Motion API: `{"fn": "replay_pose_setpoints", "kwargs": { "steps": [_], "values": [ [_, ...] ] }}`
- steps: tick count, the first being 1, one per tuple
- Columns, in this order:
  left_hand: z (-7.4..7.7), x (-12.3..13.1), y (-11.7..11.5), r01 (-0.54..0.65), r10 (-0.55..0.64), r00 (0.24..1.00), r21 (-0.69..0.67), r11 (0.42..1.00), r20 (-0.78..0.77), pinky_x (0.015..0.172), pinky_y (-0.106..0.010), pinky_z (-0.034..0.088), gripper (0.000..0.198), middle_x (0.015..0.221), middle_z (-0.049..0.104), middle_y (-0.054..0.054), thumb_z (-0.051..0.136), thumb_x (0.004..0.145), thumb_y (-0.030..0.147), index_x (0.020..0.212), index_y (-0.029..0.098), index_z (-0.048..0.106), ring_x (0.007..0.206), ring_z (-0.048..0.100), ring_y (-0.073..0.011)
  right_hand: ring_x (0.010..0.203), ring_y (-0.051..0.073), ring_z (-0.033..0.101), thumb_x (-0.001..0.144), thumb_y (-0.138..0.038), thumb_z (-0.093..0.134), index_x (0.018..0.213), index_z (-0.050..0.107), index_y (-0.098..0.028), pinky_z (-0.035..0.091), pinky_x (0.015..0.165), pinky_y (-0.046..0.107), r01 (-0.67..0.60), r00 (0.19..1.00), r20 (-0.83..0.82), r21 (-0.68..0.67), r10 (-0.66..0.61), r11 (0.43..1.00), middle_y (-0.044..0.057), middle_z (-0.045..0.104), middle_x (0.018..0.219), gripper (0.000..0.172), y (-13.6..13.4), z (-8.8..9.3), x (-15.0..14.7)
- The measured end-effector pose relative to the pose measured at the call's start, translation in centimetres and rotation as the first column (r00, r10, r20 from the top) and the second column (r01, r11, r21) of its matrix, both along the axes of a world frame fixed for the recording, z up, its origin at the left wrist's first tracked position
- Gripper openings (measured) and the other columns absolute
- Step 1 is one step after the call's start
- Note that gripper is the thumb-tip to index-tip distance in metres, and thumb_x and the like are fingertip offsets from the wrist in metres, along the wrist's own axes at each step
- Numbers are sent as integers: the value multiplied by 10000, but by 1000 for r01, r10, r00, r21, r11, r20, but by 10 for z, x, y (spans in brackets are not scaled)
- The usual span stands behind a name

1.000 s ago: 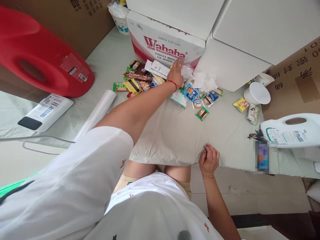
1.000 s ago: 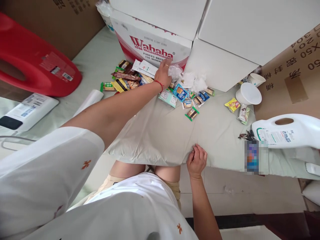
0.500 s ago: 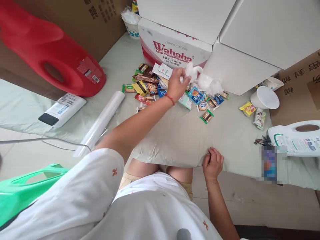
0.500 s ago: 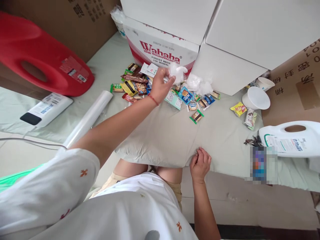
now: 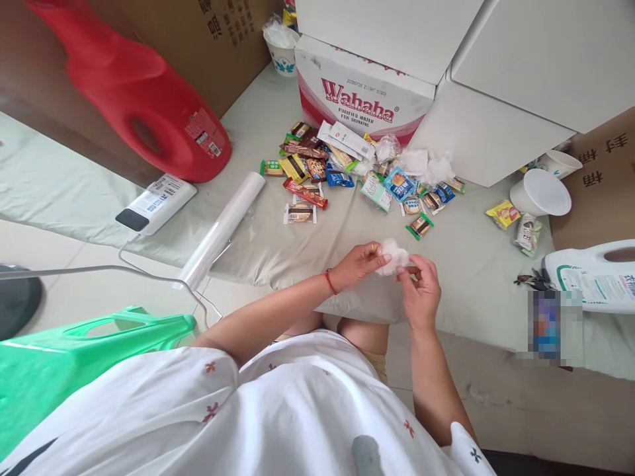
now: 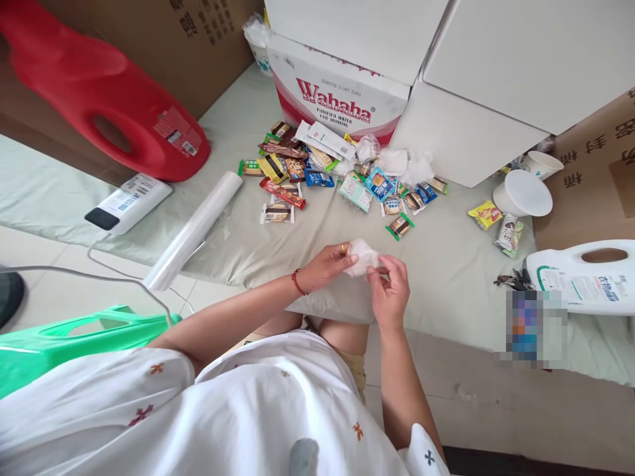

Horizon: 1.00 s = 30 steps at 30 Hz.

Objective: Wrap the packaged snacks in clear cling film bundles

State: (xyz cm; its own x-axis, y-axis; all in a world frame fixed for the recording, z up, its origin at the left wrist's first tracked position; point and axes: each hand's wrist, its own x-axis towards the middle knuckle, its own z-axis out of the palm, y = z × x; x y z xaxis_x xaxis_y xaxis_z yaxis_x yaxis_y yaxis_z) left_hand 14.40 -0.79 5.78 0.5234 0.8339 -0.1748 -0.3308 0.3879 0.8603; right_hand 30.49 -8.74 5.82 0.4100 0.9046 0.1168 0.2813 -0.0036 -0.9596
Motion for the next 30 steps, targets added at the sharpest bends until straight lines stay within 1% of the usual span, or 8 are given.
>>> {"fn": "replay_pose_setpoints", "kwargs": {
  "steps": [5, 7, 10, 13, 17, 21, 26, 30],
  "values": [
    [0, -16, -1, -96, 115, 990, -212, 973, 81, 706, -273, 453, 544, 756, 594, 17, 882, 664, 631, 812, 177, 623, 729, 559, -132, 681, 115, 596, 890, -502, 730, 966, 721, -205, 577, 649, 277, 93, 985, -142, -41, -98, 995, 8, 645, 847, 307, 0, -7, 2],
    [-1, -19, -2, -142, 154, 987, -173, 975, 54, 675, -244, 417, 531, 716, 540, 43, 914, 648, 575, 729, 175, 574, 685, 505, -99, 693, 110, 582, 847, -514, 770, 1009, 694, -209, 551, 607, 249, 116, 974, -191, -54, -125, 992, 14, 660, 900, 353, -4, -7, 6],
    [-3, -16, -10, -148, 149, 989, -58, 987, 11, 680, -219, 390, 542, 771, 545, 46, 959, 602, 488, 650, 159, 531, 713, 489, -75, 783, 122, 609, 775, -497, 839, 1152, 677, -245, 547, 582, 245, 19, 985, -171, -40, -26, 999, 60, 661, 1174, 482, -5, -5, 3],
    [-4, -11, -19, -86, 91, 995, -123, 989, 37, 662, -229, 403, 526, 747, 544, 47, 934, 635, 523, 671, 164, 551, 696, 495, -83, 784, 138, 615, 815, -504, 802, 1046, 733, -233, 558, 603, 268, -83, 994, -72, -50, 79, 995, 57, 673, 1093, 362, -3, -2, -1],
    [-8, -20, -17, -122, 173, 977, -341, 932, 122, 666, -281, 503, 502, 727, 577, 38, 937, 631, 503, 735, 190, 558, 690, 564, -125, 621, 104, 551, 804, -528, 806, 951, 711, -210, 494, 534, 234, 102, 973, -199, -61, -113, 993, -25, 622, 760, 362, -3, -5, 11],
    [-15, -40, -14, -199, 261, 960, -415, 888, 99, 743, -352, 580, 404, 851, 662, -3, 926, 653, 402, 831, 196, 628, 804, 660, -180, 563, 69, 517, 664, -496, 915, 894, 685, -192, 425, 463, 186, 161, 901, -379, -156, -210, 974, -55, 590, 701, 445, -2, -7, 37],
    [-20, -46, -26, -143, 186, 980, -408, 902, 69, 709, -303, 532, 313, 784, 656, -16, 874, 663, 337, 732, 176, 614, 734, 633, -157, 621, 72, 591, 570, -493, 960, 890, 689, -192, 544, 553, 199, 184, 853, -472, -126, -222, 975, -32, 663, 771, 516, 17, 4, 52],
    [-17, -41, -31, -206, 207, 978, -279, 938, -26, 755, -260, 488, 362, 1079, 707, -67, 836, 582, 208, 600, 160, 477, 918, 681, -171, 563, 57, 557, 546, -462, 975, 856, 682, -192, 470, 457, 156, 179, 827, -508, -166, -240, 970, -40, 656, 715, 505, 24, 12, 47]
  ]
}}
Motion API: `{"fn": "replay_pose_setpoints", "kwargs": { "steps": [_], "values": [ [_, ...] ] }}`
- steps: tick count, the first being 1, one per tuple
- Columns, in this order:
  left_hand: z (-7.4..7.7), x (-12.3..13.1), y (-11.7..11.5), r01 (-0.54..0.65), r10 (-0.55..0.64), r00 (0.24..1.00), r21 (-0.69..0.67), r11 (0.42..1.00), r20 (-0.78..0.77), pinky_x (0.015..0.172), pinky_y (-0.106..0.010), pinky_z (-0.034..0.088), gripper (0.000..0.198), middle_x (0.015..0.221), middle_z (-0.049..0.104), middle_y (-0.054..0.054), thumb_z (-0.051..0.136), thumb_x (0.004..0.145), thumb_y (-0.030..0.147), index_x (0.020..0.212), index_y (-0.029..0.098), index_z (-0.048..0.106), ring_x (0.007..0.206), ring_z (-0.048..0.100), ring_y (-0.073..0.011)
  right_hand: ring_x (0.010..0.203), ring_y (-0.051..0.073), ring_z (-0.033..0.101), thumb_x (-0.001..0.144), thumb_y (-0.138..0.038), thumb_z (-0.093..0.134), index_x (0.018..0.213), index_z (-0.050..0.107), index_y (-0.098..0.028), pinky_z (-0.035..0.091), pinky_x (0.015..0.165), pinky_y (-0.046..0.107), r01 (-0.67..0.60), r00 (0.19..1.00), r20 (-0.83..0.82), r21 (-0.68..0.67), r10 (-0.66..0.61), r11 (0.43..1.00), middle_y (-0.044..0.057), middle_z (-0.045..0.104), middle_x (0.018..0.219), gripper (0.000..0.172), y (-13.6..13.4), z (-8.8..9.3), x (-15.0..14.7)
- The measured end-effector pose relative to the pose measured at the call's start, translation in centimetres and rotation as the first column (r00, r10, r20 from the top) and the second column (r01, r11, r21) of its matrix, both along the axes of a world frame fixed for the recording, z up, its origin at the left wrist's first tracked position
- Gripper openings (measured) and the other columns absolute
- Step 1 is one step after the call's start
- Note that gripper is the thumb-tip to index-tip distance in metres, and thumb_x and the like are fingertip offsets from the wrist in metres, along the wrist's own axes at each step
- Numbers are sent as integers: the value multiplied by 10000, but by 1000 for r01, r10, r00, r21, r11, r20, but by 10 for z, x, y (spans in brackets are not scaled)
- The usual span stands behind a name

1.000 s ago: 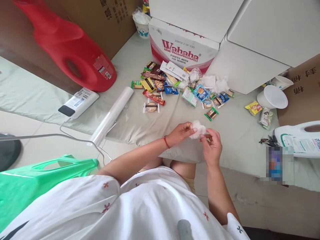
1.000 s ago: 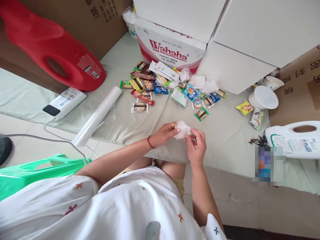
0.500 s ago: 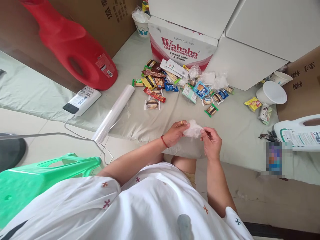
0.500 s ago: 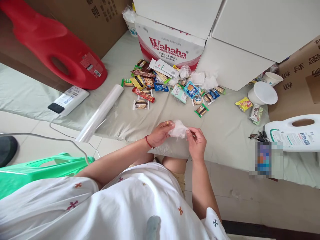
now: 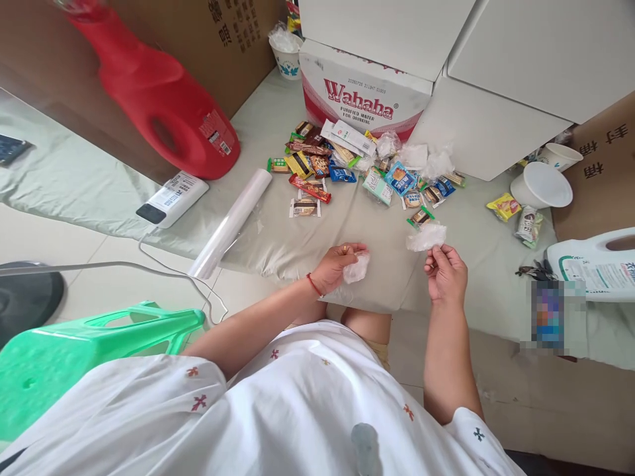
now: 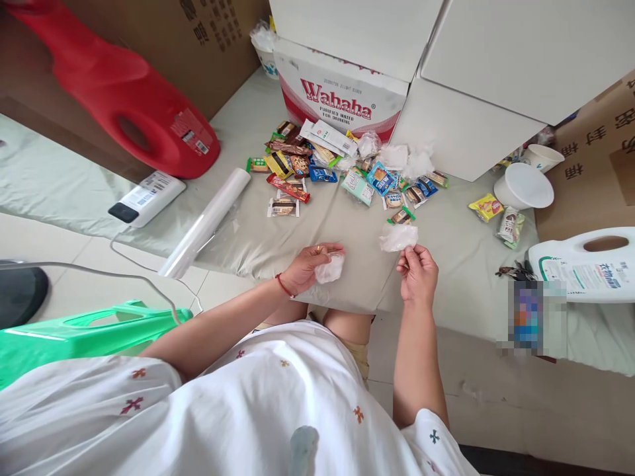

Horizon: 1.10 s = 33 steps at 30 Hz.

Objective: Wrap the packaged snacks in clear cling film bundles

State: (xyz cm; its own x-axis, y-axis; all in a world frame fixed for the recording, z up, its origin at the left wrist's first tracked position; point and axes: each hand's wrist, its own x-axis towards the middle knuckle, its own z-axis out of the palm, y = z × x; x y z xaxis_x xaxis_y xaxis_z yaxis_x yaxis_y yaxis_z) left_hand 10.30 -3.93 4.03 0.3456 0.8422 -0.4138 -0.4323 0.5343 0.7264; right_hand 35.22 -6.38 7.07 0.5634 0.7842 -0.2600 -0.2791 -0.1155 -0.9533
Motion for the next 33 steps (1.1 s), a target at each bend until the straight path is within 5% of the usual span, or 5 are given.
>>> {"fn": "replay_pose_setpoints", "kwargs": {
  "steps": [4, 9, 14, 22, 33],
  "values": [
    [11, 8, 3, -30, 37, 995, 74, 997, -88, 613, -233, 419, 348, 1054, 691, -24, 770, 586, 179, 705, 185, 444, 684, 641, -96, 520, 50, 525, 574, -484, 960, 847, 660, -195, 404, 406, 144, -29, 999, -29, -47, 27, 999, -46, 641, 681, 498, -10, -5, -11],
    [23, 33, 4, 233, -228, 971, 66, 970, -76, 443, -235, 223, 408, 916, 684, -13, 787, 728, 486, 959, 184, 641, 473, 489, -62, 497, 55, 507, 585, -529, 944, 827, 645, -195, 381, 393, 154, -50, 999, 5, -87, 50, 995, -47, 627, 658, 510, -24, -13, -21],
    [18, 51, 4, 233, -226, 971, 102, 967, -71, 475, -241, 197, 482, 569, 497, 48, 867, 655, 580, 804, 157, 690, 485, 393, -68, 495, 59, 473, 589, -522, 937, 844, 651, -206, 337, 388, 167, -176, 983, -68, -128, 168, 976, -45, 605, 668, 497, -33, -17, -20],
    [18, 54, -5, 232, -202, 966, 191, 954, -163, 512, -253, 278, 359, 571, 534, 43, 829, 704, 512, 780, 187, 695, 521, 449, -95, 868, 152, 614, 781, -653, 777, 1014, 687, -207, 545, 713, 264, -157, 937, 313, -26, 157, 987, 36, 685, 955, 511, -43, -23, -43],
    [10, 26, 8, 17, -15, 998, -36, 999, 55, 436, -199, 352, 383, 726, 591, 62, 812, 703, 376, 835, 210, 493, 490, 587, -84, 625, 71, 455, 592, -447, 980, 772, 669, -210, 354, 455, 176, -164, 966, -214, -67, 147, 984, -45, 559, 747, 430, -51, -10, 0]
  ]
}}
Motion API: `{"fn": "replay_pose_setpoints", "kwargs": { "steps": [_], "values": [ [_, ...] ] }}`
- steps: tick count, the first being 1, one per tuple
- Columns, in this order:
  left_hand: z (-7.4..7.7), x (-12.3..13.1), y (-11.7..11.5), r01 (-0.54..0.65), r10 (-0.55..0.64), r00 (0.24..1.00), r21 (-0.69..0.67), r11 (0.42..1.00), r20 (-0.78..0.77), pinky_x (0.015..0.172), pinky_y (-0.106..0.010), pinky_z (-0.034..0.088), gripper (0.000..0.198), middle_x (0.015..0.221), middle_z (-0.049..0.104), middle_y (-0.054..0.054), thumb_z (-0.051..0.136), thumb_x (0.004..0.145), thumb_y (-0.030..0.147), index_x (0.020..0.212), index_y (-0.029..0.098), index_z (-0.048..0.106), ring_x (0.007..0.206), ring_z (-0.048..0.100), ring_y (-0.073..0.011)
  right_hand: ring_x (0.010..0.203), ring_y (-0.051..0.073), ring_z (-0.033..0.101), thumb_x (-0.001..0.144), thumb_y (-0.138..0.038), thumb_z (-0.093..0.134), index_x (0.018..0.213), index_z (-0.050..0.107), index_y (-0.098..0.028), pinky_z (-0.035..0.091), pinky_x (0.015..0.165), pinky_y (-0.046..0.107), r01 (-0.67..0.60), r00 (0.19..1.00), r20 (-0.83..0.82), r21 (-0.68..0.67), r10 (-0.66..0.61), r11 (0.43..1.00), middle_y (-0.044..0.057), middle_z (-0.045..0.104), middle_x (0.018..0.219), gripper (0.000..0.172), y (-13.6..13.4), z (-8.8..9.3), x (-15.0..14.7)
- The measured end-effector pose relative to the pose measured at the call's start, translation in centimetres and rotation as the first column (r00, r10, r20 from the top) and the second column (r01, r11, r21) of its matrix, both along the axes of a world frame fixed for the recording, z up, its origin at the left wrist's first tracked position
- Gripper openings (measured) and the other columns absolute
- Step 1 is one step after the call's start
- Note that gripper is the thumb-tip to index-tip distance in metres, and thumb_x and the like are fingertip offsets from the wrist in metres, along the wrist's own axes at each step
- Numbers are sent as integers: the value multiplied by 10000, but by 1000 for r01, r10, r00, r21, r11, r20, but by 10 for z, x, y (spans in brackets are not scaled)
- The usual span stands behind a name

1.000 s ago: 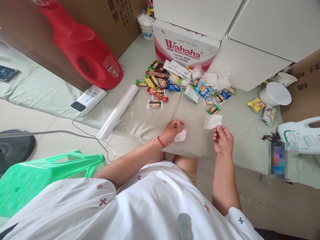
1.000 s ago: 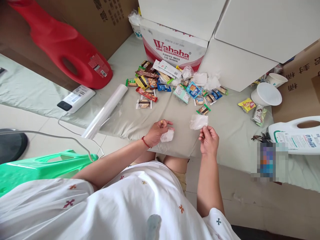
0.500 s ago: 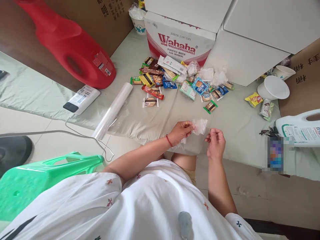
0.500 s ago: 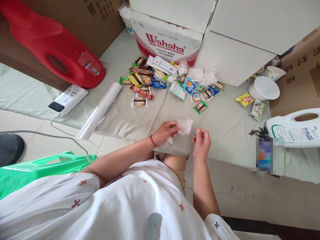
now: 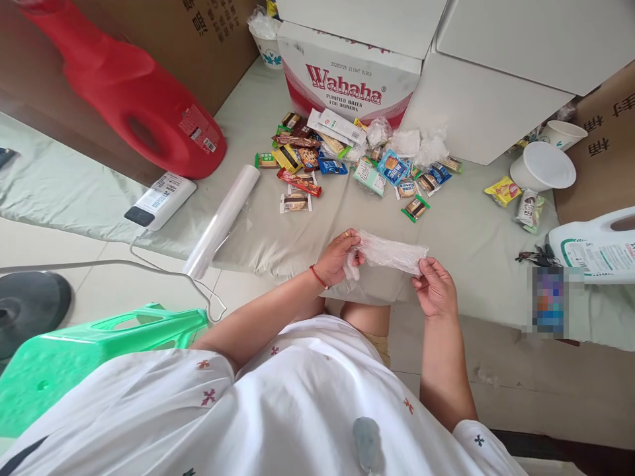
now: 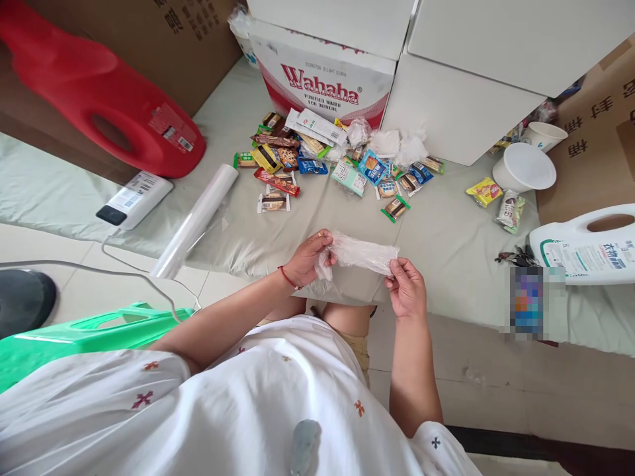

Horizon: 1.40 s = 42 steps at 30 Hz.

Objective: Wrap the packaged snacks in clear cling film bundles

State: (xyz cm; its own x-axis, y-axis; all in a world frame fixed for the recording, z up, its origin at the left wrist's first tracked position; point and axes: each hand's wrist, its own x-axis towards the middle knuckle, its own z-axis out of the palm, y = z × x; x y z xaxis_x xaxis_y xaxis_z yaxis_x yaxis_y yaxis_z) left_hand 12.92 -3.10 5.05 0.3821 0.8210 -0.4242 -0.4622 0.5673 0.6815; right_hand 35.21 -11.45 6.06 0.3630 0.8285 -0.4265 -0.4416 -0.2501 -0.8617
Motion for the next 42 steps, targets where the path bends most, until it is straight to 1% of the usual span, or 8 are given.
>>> {"fn": "replay_pose_setpoints", "kwargs": {
  "steps": [9, 14, 20, 24, 29, 34, 38, 42],
  "values": [
    [-6, -1, -8, 300, -307, 946, -82, 951, -103, 409, -203, 283, 627, 642, 597, 9, 820, 674, 719, 837, 151, 609, 462, 494, -72, 682, 103, 514, 747, -509, 888, 853, 749, -233, 457, 570, 225, -126, 958, 272, 104, 94, 987, -22, 609, 752, 327, -7, -6, -9],
    [-8, 3, -19, 128, -39, 921, 205, 970, -388, 511, -226, 334, 467, 636, 547, 42, 792, 754, 594, 773, 163, 613, 533, 462, -81, 671, 98, 509, 717, -617, 867, 866, 715, -212, 453, 554, 216, 98, 907, 404, 71, -118, 993, -17, 618, 782, 458, -7, -8, -3],
    [-9, 9, -42, 268, 179, 792, 596, 757, -584, 796, -293, 485, 386, 878, 702, -57, 595, 951, 540, 856, 181, 701, 822, 634, -175, 833, 182, 640, 736, -834, 699, 995, 677, -209, 554, 603, 288, -71, 980, 185, -38, 77, 997, 57, 704, 948, 678, -7, -5, -33],
    [-7, -2, -52, 465, -16, 792, 585, 665, -611, 869, -325, 507, 483, 1095, 735, -106, 631, 921, 624, 1113, 191, 725, 949, 670, -221, 679, 130, 561, 698, -640, 838, 914, 632, -217, 481, 557, 246, 50, 945, 323, 26, -56, 998, -20, 628, 754, 518, 1, -12, -41],
    [-3, -16, -40, 361, -25, 790, 432, 827, -613, 906, -343, 509, 546, 1173, 710, -98, 510, 984, 647, 1219, 183, 677, 984, 635, -208, 696, 131, 555, 753, -549, 808, 901, 687, -213, 473, 577, 258, -78, 876, 479, 16, 61, 997, 2, 672, 827, 387, -3, -11, -23],
    [-1, 6, -28, 387, -125, 816, 374, 843, -564, 783, -287, 468, 445, 975, 711, -39, 738, 823, 576, 1012, 173, 728, 803, 570, -146, 664, 116, 536, 844, -485, 771, 925, 752, -220, 457, 639, 269, -357, 795, 519, -17, 313, 934, -10, 667, 783, 277, -11, -4, -25],
    [-5, 15, -24, 281, -190, 918, 236, 930, -347, 555, -243, 330, 480, 599, 488, 47, 746, 769, 642, 760, 173, 646, 571, 411, -94, 663, 118, 543, 793, -486, 836, 917, 752, -228, 450, 627, 262, -237, 895, 402, 60, 194, 970, -13, 667, 762, 297, -14, -5, -23],
    [-10, 5, -18, 160, -134, 975, 138, 977, -178, 501, -227, 288, 516, 604, 464, 50, 825, 686, 637, 737, 179, 593, 538, 376, -76, 629, 99, 512, 693, -477, 916, 871, 726, -227, 420, 571, 236, -58, 975, 216, 57, 44, 997, -25, 646, 750, 361, -20, -8, -10]
  ]
}}
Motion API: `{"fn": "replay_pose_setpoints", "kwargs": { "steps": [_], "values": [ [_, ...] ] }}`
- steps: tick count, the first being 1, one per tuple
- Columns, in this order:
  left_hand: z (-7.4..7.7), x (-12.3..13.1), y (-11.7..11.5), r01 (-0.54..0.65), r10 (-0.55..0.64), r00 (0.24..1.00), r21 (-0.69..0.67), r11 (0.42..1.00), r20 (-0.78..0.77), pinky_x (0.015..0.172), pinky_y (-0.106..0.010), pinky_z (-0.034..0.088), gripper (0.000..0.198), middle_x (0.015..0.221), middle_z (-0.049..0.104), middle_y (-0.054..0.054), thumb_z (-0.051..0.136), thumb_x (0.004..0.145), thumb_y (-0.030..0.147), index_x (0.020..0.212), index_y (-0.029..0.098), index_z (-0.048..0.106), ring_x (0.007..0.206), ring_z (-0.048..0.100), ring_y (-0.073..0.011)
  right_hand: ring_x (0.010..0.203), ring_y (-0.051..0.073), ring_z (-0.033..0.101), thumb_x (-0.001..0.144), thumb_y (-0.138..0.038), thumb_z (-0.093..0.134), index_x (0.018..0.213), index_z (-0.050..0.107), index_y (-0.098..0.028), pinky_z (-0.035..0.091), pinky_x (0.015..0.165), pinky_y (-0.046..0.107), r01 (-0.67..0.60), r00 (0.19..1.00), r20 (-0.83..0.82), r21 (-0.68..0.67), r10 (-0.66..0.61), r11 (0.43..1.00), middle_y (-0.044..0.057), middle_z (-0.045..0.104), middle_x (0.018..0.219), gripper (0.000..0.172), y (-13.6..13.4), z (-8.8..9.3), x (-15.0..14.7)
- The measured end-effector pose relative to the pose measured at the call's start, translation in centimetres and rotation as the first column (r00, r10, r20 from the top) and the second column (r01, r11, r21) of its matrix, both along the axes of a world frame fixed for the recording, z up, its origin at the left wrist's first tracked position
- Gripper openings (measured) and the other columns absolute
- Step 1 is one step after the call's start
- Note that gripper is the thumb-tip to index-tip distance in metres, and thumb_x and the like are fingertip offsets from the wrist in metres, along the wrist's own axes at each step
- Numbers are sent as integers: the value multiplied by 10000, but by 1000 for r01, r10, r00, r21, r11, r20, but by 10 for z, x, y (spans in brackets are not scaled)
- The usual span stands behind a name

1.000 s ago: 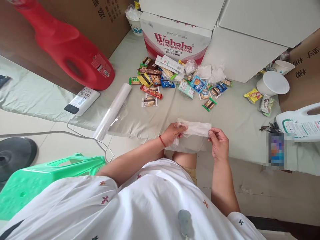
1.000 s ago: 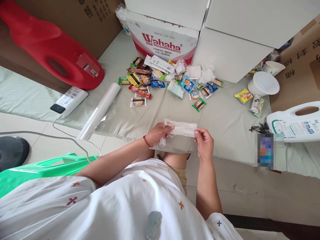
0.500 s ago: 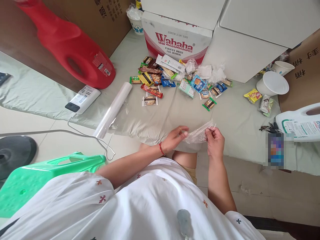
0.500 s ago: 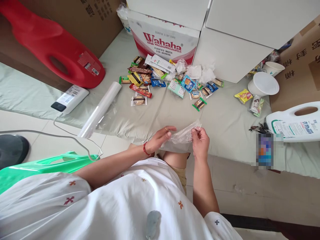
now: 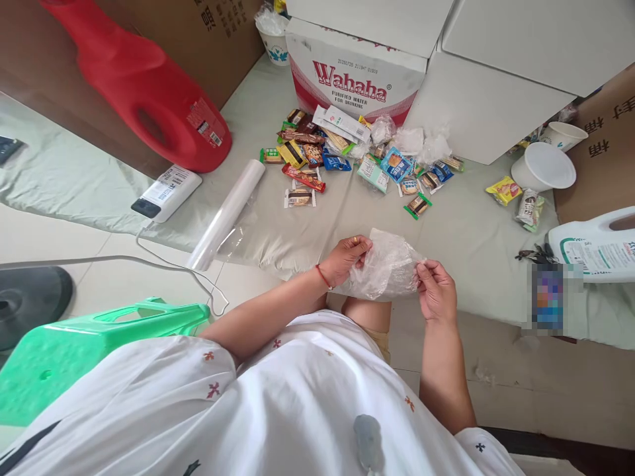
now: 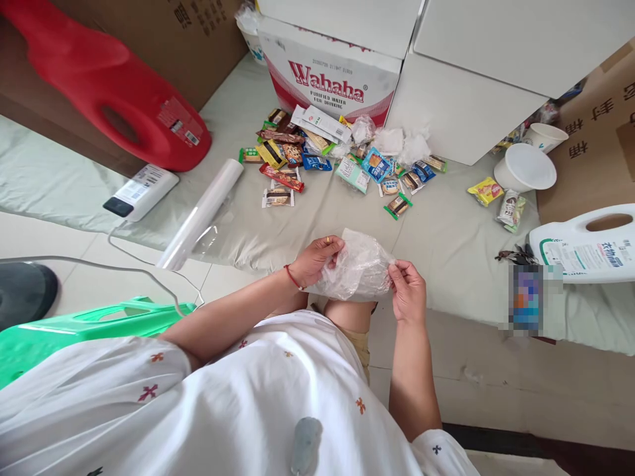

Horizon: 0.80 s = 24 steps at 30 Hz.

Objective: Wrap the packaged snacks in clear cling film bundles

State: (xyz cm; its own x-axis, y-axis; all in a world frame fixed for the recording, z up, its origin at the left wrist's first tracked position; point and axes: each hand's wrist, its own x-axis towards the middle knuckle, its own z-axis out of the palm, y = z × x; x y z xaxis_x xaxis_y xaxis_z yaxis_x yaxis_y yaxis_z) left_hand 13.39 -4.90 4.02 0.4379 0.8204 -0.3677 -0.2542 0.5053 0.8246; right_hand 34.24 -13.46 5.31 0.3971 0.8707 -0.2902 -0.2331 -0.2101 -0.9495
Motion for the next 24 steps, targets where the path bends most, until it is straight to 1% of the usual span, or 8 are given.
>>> {"fn": "replay_pose_setpoints", "kwargs": {
  "steps": [3, 7, 8, 10, 13, 16, 20, 24],
  "values": [
    [-4, -7, 1, -15, 15, 998, -10, 1000, -55, 519, -225, 313, 478, 671, 508, 35, 842, 691, 575, 807, 175, 607, 570, 397, -81, 629, 93, 494, 682, -479, 923, 878, 711, -229, 406, 547, 227, 8, 996, -92, -24, -10, 1000, -28, 620, 763, 382, -3, 1, 3],
    [0, -10, -6, -204, 269, 922, 241, 949, -278, 655, -233, 403, 395, 831, 577, 20, 834, 742, 448, 902, 191, 581, 699, 471, -95, 659, 96, 503, 726, -475, 893, 891, 674, -241, 420, 554, 225, 26, 991, -133, 21, -23, 999, -29, 590, 797, 360, -2, 5, -2],
    [3, -10, -10, -170, 258, 923, 301, 939, -284, 699, -241, 421, 365, 842, 583, 16, 793, 790, 470, 893, 191, 581, 732, 487, -103, 656, 93, 501, 729, -466, 891, 885, 666, -242, 424, 556, 224, 30, 989, -148, 37, -24, 999, -31, 585, 800, 354, -1, 6, -4],
    [10, -7, -17, -16, 125, 947, 348, 937, -294, 746, -260, 437, 364, 867, 611, 3, 707, 864, 540, 901, 191, 610, 762, 510, -117, 639, 85, 491, 735, -452, 888, 870, 650, -243, 433, 565, 224, 28, 982, -186, 63, -15, 998, -40, 572, 788, 344, 2, 8, -7],
    [15, 5, -27, 178, -86, 939, 256, 950, -333, 706, -265, 430, 459, 953, 668, -15, 728, 825, 606, 993, 184, 662, 731, 502, -115, 620, 87, 490, 747, -470, 871, 852, 623, -248, 468, 594, 235, 14, 978, -211, 76, 2, 997, -52, 553, 746, 350, 6, 10, -14],
    [11, 21, -31, 210, -181, 953, 101, 972, -244, 593, -243, 372, 509, 849, 641, 7, 772, 767, 614, 992, 170, 668, 648, 451, -96, 631, 102, 514, 750, -500, 865, 848, 607, -251, 505, 626, 255, 2, 976, -216, 82, 16, 997, -52, 547, 717, 372, 7, 12, -21],
    [3, 27, -23, 99, -101, 992, -29, 995, -76, 495, -214, 281, 421, 781, 627, 23, 783, 764, 536, 837, 176, 575, 544, 399, -53, 619, 97, 498, 734, -463, 891, 831, 614, -249, 481, 604, 244, 3, 961, -276, 91, 22, 996, -59, 523, 688, 363, 2, 13, -18],
    [3, 13, -10, -20, 17, 999, -86, 996, -29, 452, -192, 268, 387, 853, 691, 1, 766, 818, 460, 857, 204, 478, 505, 473, -44, 619, 83, 484, 658, -390, 947, 819, 621, -245, 465, 590, 233, 141, 938, -330, 94, -102, 986, -63, 549, 726, 391, -4, 12, 0]
  ]
}}
